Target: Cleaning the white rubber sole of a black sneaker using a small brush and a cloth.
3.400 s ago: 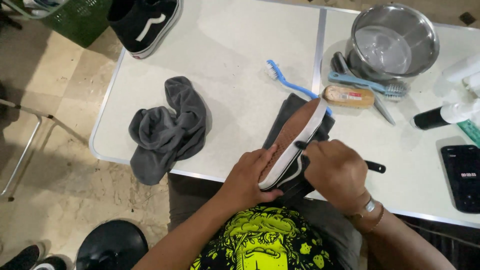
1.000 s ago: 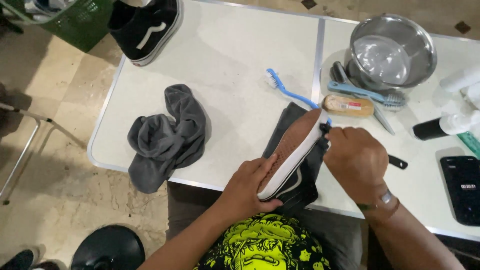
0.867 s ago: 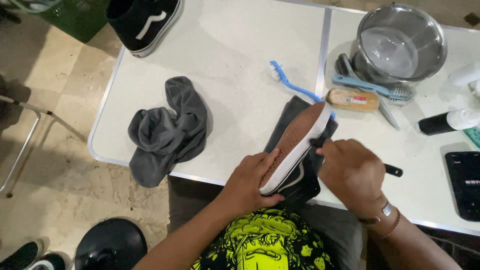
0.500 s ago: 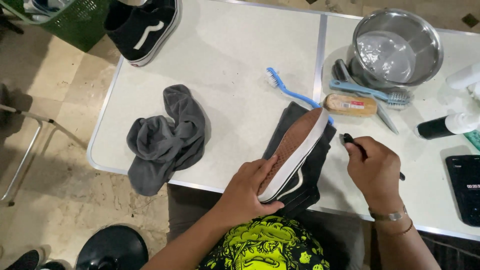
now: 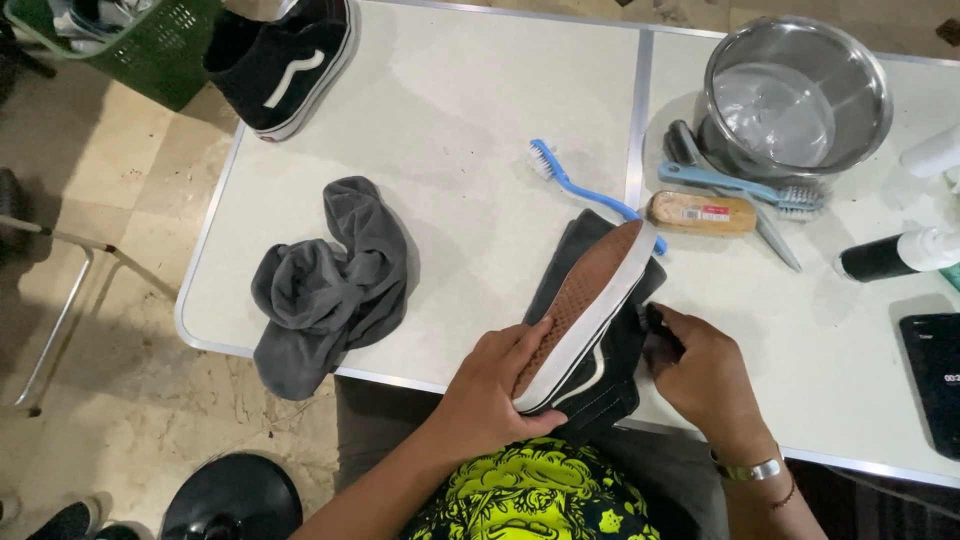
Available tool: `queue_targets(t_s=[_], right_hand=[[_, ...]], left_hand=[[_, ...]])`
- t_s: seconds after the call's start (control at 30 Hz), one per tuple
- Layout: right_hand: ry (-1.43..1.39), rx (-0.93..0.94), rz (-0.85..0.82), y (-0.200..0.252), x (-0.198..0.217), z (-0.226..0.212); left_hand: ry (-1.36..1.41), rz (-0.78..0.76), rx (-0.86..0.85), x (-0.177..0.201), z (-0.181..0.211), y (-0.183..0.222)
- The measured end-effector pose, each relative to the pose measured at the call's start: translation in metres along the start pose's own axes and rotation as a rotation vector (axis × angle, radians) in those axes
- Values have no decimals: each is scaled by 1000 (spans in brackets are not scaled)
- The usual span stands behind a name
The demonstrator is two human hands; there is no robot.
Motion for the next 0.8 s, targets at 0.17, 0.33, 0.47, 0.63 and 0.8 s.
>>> queue_targets(t_s=[0.17,0.33,0.47,0.63,0.8], right_hand=[[-72,-200,-97,5,-17,19],[-135,-269,-114,6,-8,11],[-187,-356,-62,9,-6,39],[-102,-322,100,7,19,51],[-193,-198,209,2,50,46]], left_hand=[[-31,18,-24,-1,0,0],[-29,50,-35,1,1,2],[-7,20,-32,1,3,3],[-1,162,-150,13,13,3],[27,144,-131,14,16,3]])
Point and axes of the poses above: each hand's wrist, its own y-axis away from the middle knuckle, its own x-axis out of the back of the hand, z = x × y, the point moved 10 cm from there along -y, towards the middle knuckle, and after that the axes turned 9 degrees about -z, right-handed, at the moved point
